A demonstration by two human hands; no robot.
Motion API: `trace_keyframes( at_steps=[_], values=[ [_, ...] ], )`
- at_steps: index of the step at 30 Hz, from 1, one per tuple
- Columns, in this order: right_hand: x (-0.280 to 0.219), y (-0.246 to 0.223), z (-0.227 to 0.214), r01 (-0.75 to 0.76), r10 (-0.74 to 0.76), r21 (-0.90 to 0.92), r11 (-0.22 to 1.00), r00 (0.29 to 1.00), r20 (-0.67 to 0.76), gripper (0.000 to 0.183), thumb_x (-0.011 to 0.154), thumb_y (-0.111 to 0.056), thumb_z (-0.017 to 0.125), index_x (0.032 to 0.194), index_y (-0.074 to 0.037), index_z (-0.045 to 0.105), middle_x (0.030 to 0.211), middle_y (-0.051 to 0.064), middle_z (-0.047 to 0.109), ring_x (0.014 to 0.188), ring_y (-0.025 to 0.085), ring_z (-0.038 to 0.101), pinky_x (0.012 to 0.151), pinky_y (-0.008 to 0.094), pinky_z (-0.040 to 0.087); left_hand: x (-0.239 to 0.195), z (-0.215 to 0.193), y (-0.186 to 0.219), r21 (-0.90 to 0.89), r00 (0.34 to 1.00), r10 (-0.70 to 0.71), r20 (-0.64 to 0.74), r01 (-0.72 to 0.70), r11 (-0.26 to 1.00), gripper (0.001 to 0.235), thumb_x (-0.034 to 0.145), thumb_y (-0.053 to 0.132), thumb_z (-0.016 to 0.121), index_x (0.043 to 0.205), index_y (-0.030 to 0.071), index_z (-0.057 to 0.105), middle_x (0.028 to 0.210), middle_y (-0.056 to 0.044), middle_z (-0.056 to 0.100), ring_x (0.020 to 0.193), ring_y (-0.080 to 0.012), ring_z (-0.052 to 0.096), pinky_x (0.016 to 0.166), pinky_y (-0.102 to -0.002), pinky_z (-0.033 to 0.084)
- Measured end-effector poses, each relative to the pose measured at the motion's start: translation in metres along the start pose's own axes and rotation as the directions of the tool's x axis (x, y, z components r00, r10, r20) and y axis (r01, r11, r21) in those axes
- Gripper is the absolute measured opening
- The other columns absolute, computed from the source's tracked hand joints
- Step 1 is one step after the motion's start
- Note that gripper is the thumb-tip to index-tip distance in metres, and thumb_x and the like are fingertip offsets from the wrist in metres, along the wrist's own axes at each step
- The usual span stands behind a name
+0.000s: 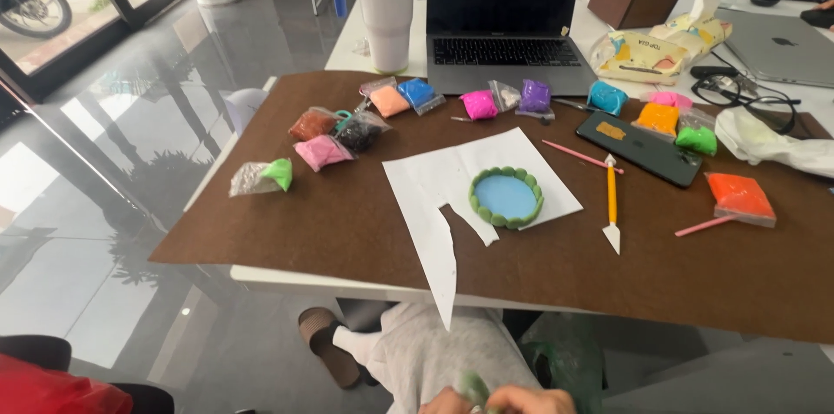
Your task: The person shapes small green clay pieces and arranges them around the edge of a blue circular clay base. They use a yellow sculpting tool to press and smooth the green pieces into place, then add more green clay from a plastic bag to continue the border. The person repeatedly adjusts and refines the placement of the green clay around the blue base.
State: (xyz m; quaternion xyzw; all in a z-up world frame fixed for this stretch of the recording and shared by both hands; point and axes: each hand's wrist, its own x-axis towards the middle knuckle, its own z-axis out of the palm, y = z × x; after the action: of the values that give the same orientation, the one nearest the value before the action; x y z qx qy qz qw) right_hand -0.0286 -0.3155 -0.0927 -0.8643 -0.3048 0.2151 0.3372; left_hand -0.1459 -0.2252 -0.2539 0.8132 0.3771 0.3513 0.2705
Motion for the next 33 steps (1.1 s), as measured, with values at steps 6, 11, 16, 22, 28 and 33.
trace_keyframes(
  at_steps=[6, 11, 16, 22, 28, 33],
  values=[
    [-0.002, 0.040, 0.000, -0.070, 0.026, -0.182, 0.981, 0.972, -0.234, 0.005, 0.059, -0.023, 0.078, 0.060, -0.028, 0.079, 0.049, -0.013, 0.071, 0.044, 0.004, 0.061, 0.051, 0.019, 0.053, 0.008, -0.002, 0.042, 0.046, 0.899, 0.402, -0.172, -0.400, 0.915, 0.027, 0.056, 0.016, 0.058, 0.057, 0.021, 0.032, 0.051, 0.005, 0.036, 0.047, -0.0129, 0.035, 0.050, -0.034, 0.026],
    [-0.005, 0.020, -0.037, 0.265, -0.251, 0.053, 0.963, 0.950, -0.186, 0.007, 0.068, -0.009, 0.078, 0.067, -0.015, 0.081, 0.052, -0.007, 0.062, 0.051, 0.004, 0.052, 0.051, 0.023, 0.047, 0.058, -0.104, 0.098, -0.194, 0.853, 0.521, -0.029, -0.516, 0.834, 0.046, 0.085, 0.038, 0.067, 0.115, 0.007, 0.051, 0.124, -0.016, 0.058, 0.109, -0.0352, 0.054, 0.091, -0.049, 0.039],
    [-0.016, -0.025, -0.075, 0.192, -0.192, 0.189, 0.963, 0.981, -0.019, 0.006, 0.071, -0.004, 0.083, 0.066, -0.007, 0.084, 0.053, -0.003, 0.067, 0.051, 0.007, 0.056, 0.049, 0.024, 0.047, 0.072, -0.117, 0.114, -0.415, 0.843, 0.523, 0.127, -0.434, 0.800, 0.074, 0.079, 0.021, 0.084, 0.141, 0.003, 0.048, 0.135, -0.016, 0.061, 0.123, -0.0331, 0.060, 0.105, -0.044, 0.047],
    [-0.025, -0.045, -0.093, 0.457, -0.483, -0.180, 0.871, 0.862, -0.154, 0.006, 0.075, -0.011, 0.071, 0.073, -0.015, 0.075, 0.065, -0.009, 0.074, 0.057, 0.007, 0.063, 0.062, 0.023, 0.053, 0.073, -0.117, 0.125, -0.447, 0.843, 0.532, 0.080, -0.447, 0.775, 0.040, 0.093, 0.010, 0.071, 0.130, 0.005, 0.058, 0.094, -0.008, 0.061, 0.076, -0.0248, 0.065, 0.067, -0.035, 0.054],
    [-0.037, -0.057, -0.100, 0.781, -0.797, -0.175, 0.600, 0.563, -0.220, 0.016, 0.083, -0.004, 0.076, 0.095, -0.013, 0.080, 0.092, 0.003, 0.063, 0.073, 0.012, 0.060, 0.067, 0.022, 0.052, 0.071, -0.125, 0.129, -0.434, 0.846, 0.507, 0.164, -0.399, 0.807, 0.050, 0.099, 0.017, 0.066, 0.145, 0.004, 0.050, 0.099, -0.009, 0.059, 0.076, -0.0273, 0.062, 0.066, -0.037, 0.052],
    [-0.038, -0.054, -0.108, 0.801, -0.817, -0.162, 0.576, 0.569, -0.092, 0.012, 0.084, -0.011, 0.074, 0.092, -0.017, 0.079, 0.085, -0.003, 0.065, 0.074, 0.013, 0.060, 0.076, 0.027, 0.050, 0.071, -0.130, 0.133, -0.446, 0.844, 0.513, 0.159, -0.402, 0.800, 0.050, 0.098, 0.017, 0.067, 0.144, 0.004, 0.051, 0.104, -0.009, 0.062, 0.081, -0.0278, 0.065, 0.073, -0.038, 0.054]
  ],
)
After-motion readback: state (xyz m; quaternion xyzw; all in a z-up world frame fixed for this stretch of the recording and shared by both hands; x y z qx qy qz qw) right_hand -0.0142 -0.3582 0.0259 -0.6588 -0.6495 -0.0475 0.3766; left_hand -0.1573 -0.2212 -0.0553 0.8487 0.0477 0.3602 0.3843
